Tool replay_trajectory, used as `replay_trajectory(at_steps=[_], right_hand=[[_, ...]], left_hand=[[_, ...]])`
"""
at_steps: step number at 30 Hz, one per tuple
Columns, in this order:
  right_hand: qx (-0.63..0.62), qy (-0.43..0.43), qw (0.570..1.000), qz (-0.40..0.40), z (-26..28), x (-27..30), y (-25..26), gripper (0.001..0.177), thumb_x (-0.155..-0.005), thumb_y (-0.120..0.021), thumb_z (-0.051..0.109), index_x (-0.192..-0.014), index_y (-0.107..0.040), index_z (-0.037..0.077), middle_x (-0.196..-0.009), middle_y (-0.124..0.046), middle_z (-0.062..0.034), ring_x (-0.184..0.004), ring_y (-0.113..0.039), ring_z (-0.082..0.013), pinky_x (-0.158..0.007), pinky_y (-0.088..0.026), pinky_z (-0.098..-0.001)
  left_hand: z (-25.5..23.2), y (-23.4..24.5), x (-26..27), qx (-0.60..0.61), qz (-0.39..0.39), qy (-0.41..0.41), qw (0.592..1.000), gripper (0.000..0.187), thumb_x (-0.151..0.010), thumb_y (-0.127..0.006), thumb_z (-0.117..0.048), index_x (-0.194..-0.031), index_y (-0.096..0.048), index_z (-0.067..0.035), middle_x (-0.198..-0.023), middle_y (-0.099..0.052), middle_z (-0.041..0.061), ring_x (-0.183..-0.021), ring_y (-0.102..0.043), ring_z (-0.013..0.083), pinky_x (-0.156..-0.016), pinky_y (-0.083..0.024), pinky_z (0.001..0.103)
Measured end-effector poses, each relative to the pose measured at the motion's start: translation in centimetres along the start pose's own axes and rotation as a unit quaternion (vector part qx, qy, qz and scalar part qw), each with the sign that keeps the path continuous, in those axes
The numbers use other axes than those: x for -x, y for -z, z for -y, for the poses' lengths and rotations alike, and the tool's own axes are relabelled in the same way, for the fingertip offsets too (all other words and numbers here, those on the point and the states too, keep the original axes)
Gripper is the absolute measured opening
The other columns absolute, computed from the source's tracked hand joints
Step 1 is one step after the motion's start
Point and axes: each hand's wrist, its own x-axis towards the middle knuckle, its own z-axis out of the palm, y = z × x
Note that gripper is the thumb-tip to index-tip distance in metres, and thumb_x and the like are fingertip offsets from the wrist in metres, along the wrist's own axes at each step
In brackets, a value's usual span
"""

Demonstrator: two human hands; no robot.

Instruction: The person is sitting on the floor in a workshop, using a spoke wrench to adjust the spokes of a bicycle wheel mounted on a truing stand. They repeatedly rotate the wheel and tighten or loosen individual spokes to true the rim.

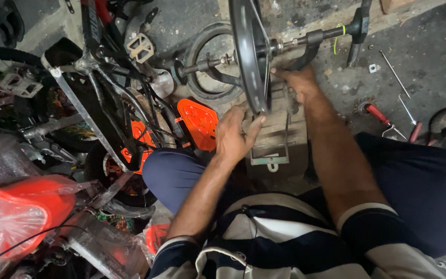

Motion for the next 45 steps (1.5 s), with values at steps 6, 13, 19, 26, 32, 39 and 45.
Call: replay_trajectory(at_steps=[6,13,19,26,32,39,45], right_hand=[[-0.010,-0.010,1.000,0.005,-0.6,-0.6,0.2,0.043,-0.077,-0.090,0.007,-0.114,-0.068,0.005,-0.112,-0.073,-0.0049,-0.103,-0.071,-0.0186,-0.087,-0.059,-0.0317],[0.007,-0.033,0.999,0.000,-0.4,-0.3,0.3,0.040,-0.079,-0.089,0.007,-0.114,-0.069,0.004,-0.111,-0.074,-0.0060,-0.102,-0.071,-0.0192,-0.086,-0.058,-0.0329],[-0.013,-0.022,1.000,0.001,-0.3,-0.3,0.2,0.043,-0.077,-0.089,0.006,-0.115,-0.068,0.006,-0.114,-0.073,-0.0052,-0.107,-0.070,-0.0192,-0.093,-0.058,-0.0323],[-0.030,-0.055,0.998,0.003,1.0,0.4,-0.1,0.051,-0.077,-0.089,0.006,-0.122,-0.065,0.004,-0.118,-0.073,-0.0067,-0.110,-0.070,-0.0202,-0.092,-0.059,-0.0323],[-0.024,-0.044,0.999,-0.001,0.5,0.1,0.1,0.052,-0.076,-0.089,0.006,-0.122,-0.066,0.003,-0.118,-0.073,-0.0069,-0.107,-0.070,-0.0198,-0.089,-0.059,-0.0325],[-0.039,-0.006,0.999,0.024,-1.7,-1.3,1.0,0.048,-0.077,-0.090,0.010,-0.119,-0.068,0.006,-0.115,-0.073,-0.0041,-0.105,-0.070,-0.0181,-0.086,-0.058,-0.0317],[0.041,0.079,0.995,0.034,-3.0,-0.5,2.0,0.038,-0.081,-0.086,0.013,-0.116,-0.075,0.002,-0.107,-0.077,-0.0051,-0.094,-0.071,-0.0190,-0.079,-0.056,-0.0325]], left_hand=[[-0.3,-0.2,-0.3,-0.012,0.012,0.002,1.000,0.024,-0.089,-0.080,-0.015,-0.088,-0.061,-0.001,-0.086,-0.065,0.017,-0.079,-0.065,0.0378,-0.069,-0.052,0.046],[-0.5,-0.2,-0.2,-0.008,0.016,0.009,1.000,0.021,-0.090,-0.079,-0.013,-0.087,-0.061,-0.001,-0.085,-0.066,0.016,-0.074,-0.067,0.0347,-0.067,-0.053,0.043],[-0.5,-0.1,-0.1,-0.006,0.013,0.008,1.000,0.022,-0.090,-0.079,-0.013,-0.086,-0.061,-0.001,-0.084,-0.066,0.016,-0.073,-0.067,0.0343,-0.066,-0.053,0.043],[-0.4,-0.2,-0.2,-0.008,0.016,0.009,1.000,0.019,-0.090,-0.078,-0.012,-0.089,-0.063,-0.001,-0.085,-0.067,0.016,-0.073,-0.067,0.0334,-0.066,-0.053,0.042],[-1.7,0.6,-1.0,0.003,-0.020,-0.011,1.000,0.016,-0.092,-0.077,-0.012,-0.092,-0.064,-0.003,-0.085,-0.067,0.014,-0.074,-0.067,0.0316,-0.068,-0.053,0.041],[-1.7,1.6,-2.1,0.063,-0.061,0.036,0.996,0.020,-0.095,-0.078,-0.016,-0.103,-0.068,-0.001,-0.084,-0.068,0.012,-0.072,-0.066,0.0251,-0.070,-0.054,0.036],[4.4,-1.0,-3.0,0.219,-0.059,0.168,0.959,0.023,-0.112,-0.060,-0.019,-0.125,-0.070,-0.003,-0.116,-0.076,0.013,-0.107,-0.069,0.0229,-0.099,-0.055,0.034]])
